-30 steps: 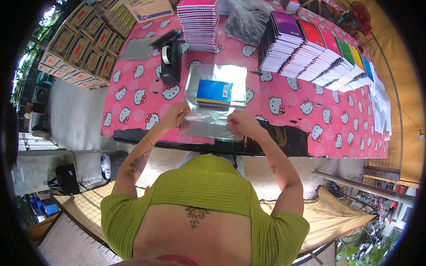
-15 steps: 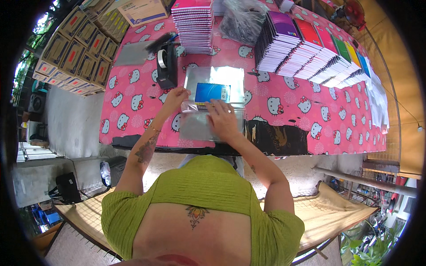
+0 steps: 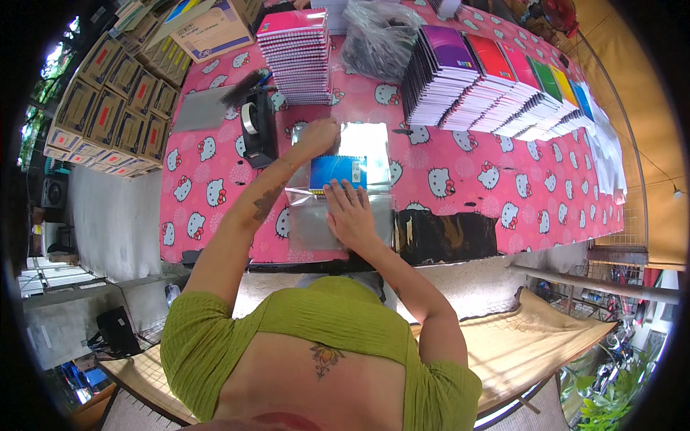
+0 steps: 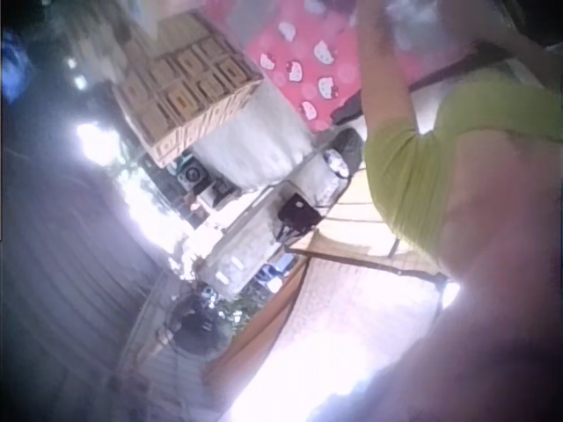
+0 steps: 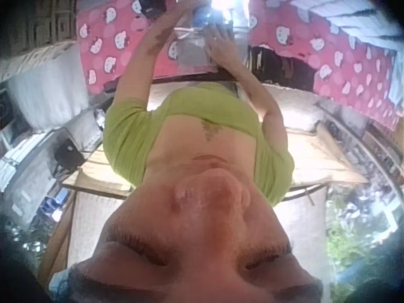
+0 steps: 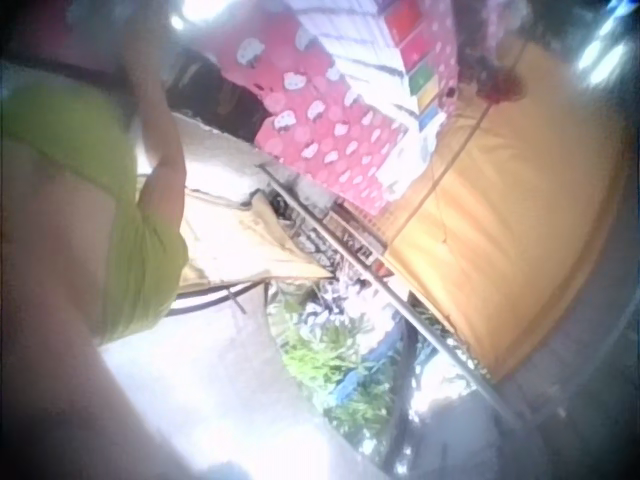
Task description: The person uses a tape dispenser to seal stacks of notebooks and then places them inside a plastic bag.
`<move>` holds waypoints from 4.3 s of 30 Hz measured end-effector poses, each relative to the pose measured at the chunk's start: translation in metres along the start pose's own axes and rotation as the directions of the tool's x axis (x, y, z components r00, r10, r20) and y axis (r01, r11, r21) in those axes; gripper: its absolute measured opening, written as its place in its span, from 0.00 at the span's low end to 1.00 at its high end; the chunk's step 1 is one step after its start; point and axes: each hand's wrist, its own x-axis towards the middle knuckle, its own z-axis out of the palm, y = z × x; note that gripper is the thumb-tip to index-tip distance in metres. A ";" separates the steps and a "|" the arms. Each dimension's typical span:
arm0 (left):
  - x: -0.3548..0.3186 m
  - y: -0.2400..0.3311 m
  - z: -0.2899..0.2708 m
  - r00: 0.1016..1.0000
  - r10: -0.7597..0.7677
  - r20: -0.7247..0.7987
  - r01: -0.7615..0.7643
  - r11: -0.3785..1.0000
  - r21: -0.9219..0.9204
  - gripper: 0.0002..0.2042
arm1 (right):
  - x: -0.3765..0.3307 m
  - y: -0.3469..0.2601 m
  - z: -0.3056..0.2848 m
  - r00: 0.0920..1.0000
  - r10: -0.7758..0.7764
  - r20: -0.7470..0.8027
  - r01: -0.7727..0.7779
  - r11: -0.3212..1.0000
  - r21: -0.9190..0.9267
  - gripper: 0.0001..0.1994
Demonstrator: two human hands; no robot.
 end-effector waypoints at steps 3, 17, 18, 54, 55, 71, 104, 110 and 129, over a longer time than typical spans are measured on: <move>0.007 0.002 -0.010 0.973 0.168 -0.158 -0.165 0.986 0.031 0.08 | 0.001 0.005 0.001 1.000 -0.002 -0.017 0.002 1.000 -0.023 0.32; -0.002 0.005 -0.027 0.995 0.094 0.035 -0.090 0.992 -0.092 0.20 | -0.003 0.012 0.006 0.989 -0.094 -0.111 0.092 0.995 -0.026 0.32; -0.002 0.009 -0.034 0.996 0.040 0.074 -0.031 0.993 -0.111 0.21 | -0.002 0.011 0.004 0.989 -0.099 -0.106 0.096 0.995 -0.032 0.32; -0.122 0.123 -0.019 0.952 -0.075 -0.296 0.111 0.988 0.107 0.13 | 0.032 0.102 -0.036 0.993 -0.088 -0.077 0.100 0.978 0.184 0.36; -0.123 0.124 -0.022 0.959 -0.063 -0.277 0.100 0.988 0.121 0.13 | 0.032 0.066 -0.046 0.952 -0.306 -0.014 0.306 0.952 0.013 0.37; -0.171 -0.038 -0.103 0.471 -0.877 0.093 0.425 0.133 -0.895 0.12 | 0.023 0.065 -0.019 0.971 -0.239 -0.016 0.239 0.971 0.010 0.21; -0.096 0.102 -0.047 0.851 -0.508 0.135 0.499 0.861 0.099 0.28 | 0.015 0.069 -0.026 0.980 -0.162 -0.112 0.168 0.985 0.045 0.23; -0.127 0.116 -0.050 0.938 -0.322 -0.130 0.337 0.933 0.124 0.21 | 0.041 0.086 -0.016 0.982 -0.092 -0.166 0.108 0.990 0.092 0.22; -0.176 0.121 -0.026 0.891 -0.395 -0.224 0.009 0.508 -0.861 0.35 | 0.018 0.088 -0.043 0.970 -0.028 0.240 -0.206 0.422 0.883 0.40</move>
